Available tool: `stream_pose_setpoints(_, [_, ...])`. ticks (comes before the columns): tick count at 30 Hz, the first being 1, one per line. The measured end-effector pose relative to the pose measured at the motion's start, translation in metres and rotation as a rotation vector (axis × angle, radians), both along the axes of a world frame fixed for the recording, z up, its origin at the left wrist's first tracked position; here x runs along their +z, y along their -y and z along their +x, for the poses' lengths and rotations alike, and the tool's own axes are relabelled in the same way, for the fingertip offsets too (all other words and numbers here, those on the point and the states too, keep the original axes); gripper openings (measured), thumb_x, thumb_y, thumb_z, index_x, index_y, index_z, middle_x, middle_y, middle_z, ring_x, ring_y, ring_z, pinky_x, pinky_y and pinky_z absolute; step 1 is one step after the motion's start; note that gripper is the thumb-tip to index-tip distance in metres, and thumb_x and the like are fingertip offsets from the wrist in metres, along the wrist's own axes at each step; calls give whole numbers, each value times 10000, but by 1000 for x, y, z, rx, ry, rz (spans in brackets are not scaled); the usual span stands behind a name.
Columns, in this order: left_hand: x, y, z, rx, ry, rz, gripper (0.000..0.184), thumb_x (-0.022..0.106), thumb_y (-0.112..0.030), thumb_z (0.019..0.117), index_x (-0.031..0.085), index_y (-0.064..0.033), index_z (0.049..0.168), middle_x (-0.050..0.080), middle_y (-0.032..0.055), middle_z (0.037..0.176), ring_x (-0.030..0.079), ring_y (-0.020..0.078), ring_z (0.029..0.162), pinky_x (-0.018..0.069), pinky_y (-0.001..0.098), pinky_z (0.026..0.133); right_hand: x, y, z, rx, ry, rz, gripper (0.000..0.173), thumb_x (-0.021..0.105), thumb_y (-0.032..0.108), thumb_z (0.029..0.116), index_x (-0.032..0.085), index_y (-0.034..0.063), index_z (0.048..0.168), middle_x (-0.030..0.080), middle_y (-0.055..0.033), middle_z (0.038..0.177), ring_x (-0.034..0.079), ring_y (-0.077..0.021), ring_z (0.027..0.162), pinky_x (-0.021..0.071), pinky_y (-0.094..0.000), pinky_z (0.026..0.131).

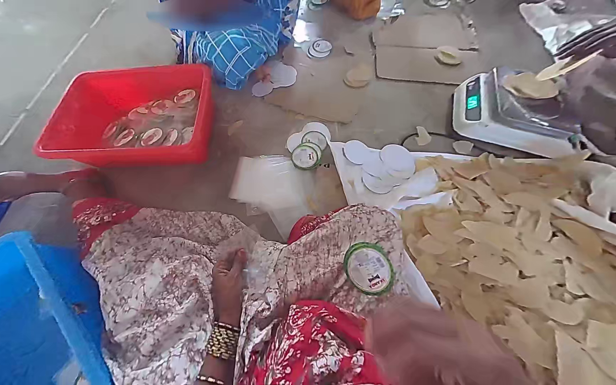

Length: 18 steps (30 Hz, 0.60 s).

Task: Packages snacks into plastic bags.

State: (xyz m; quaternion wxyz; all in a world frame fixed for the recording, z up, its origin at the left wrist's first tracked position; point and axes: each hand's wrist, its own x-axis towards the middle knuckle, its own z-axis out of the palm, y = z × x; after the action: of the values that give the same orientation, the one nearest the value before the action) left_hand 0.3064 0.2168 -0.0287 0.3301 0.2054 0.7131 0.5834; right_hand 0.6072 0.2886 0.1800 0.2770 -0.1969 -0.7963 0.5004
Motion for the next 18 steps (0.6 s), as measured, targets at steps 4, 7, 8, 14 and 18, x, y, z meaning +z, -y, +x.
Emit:
stream_pose_setpoints(4, [0, -2, 0, 4, 21, 16, 123, 632, -69, 989, 682, 10, 1069, 700, 13, 855, 660, 62, 752, 573, 242, 726, -99, -3, 16, -380, 723, 623, 267, 738, 222, 806, 774, 93, 1037, 733, -126, 1186, 711, -337, 1091, 612, -468, 816])
stream_pose_setpoints(7, [0, -1, 0, 11, 45, 29, 137, 629, -66, 991, 680, 16, 1088, 703, 18, 846, 663, 70, 734, 574, 241, 700, -134, 7, 29, -443, 735, 734, 226, 654, 156, 873, 770, 48, 1034, 734, -170, 1190, 714, -357, 1115, 620, -437, 834])
stream_pose_setpoints(8, [0, -1, 0, 8, 46, 35, 137, 629, -67, 990, 681, 14, 1088, 703, 16, 846, 663, 69, 738, 573, 241, 703, -136, 8, 31, -467, 688, 752, 213, 587, 150, 913, 766, 52, 973, 757, -144, 1123, 737, -321, 1066, 626, -407, 802])
stream_pose_setpoints(14, [0, 0, 0, 2, 29, 60, 110, 637, -65, 984, 685, -2, 1060, 698, -4, 835, 657, 51, 728, 572, 230, 705, -117, 1, 40, -611, 557, 446, 249, 585, 209, 928, 795, 77, 902, 781, -71, 935, 762, -227, 861, 622, -412, 743])
stream_pose_setpoints(18, [-1, 1, -1, -3, 17, 38, 133, 641, -98, 989, 688, -7, 1073, 697, -8, 835, 656, 50, 726, 570, 230, 706, -107, -8, 46, -730, 463, 226, 244, 702, 344, 861, 772, 113, 827, 754, 27, 811, 715, -56, 742, 604, -284, 697])
